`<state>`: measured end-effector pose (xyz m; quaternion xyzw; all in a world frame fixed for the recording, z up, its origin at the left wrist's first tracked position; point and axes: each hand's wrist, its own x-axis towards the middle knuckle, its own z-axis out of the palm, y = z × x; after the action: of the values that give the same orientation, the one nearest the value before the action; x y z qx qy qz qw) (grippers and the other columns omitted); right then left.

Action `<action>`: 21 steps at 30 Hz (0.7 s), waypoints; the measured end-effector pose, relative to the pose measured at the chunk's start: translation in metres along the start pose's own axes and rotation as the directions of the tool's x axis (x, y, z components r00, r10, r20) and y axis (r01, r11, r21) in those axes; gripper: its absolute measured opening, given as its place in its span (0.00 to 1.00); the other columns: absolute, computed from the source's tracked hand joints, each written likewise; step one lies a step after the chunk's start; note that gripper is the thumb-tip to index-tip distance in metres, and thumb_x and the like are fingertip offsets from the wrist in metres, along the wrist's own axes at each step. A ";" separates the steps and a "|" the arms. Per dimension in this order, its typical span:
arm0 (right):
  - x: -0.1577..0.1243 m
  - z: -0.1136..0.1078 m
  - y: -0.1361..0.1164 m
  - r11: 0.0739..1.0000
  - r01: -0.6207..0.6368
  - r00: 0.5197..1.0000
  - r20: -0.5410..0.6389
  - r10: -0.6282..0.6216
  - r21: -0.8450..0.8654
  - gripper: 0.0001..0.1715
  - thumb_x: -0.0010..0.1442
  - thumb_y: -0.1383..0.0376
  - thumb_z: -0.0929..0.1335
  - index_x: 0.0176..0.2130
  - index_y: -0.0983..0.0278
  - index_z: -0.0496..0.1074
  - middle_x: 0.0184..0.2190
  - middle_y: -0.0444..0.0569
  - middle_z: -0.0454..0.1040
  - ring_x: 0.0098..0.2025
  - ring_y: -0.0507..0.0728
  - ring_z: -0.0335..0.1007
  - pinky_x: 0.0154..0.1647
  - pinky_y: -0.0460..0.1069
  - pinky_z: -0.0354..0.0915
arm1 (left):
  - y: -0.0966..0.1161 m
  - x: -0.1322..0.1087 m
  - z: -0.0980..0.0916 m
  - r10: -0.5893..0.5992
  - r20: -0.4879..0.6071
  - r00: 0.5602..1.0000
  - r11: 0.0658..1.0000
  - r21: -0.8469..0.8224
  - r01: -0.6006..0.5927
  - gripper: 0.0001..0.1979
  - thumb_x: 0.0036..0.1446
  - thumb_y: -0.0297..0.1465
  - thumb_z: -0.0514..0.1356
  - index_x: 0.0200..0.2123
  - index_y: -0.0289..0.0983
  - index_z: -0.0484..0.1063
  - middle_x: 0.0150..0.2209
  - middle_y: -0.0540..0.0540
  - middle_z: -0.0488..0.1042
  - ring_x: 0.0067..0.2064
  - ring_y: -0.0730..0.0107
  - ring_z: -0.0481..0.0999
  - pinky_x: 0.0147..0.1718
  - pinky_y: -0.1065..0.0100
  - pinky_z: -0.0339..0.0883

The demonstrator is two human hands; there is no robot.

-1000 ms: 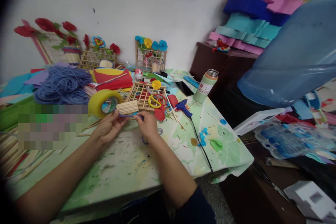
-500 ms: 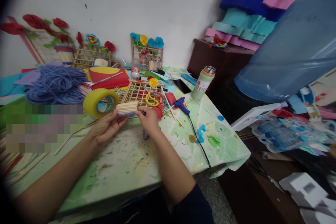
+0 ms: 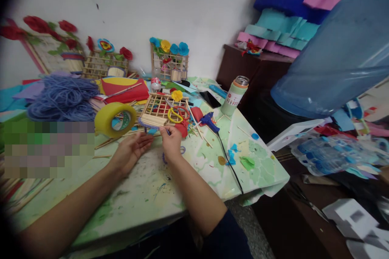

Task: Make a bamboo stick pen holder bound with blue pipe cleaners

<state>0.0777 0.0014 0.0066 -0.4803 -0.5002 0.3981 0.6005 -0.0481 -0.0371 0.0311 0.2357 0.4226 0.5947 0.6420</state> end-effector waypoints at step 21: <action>-0.026 0.019 0.001 0.993 -0.106 0.981 0.172 0.095 0.058 0.14 0.51 0.57 0.68 0.29 0.66 0.76 0.23 0.44 0.73 0.27 0.52 0.65 0.33 0.47 0.62 | -0.022 0.015 -0.012 0.341 -0.016 0.940 0.907 0.267 -0.324 0.15 0.43 0.40 0.68 0.29 0.33 0.75 0.25 0.50 0.73 0.29 0.71 0.68 0.33 0.71 0.63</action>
<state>0.0540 -0.0200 0.0012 -0.4493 -0.5108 0.4837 0.5507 -0.0468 -0.0286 0.0028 0.3680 0.4704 0.6416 0.4813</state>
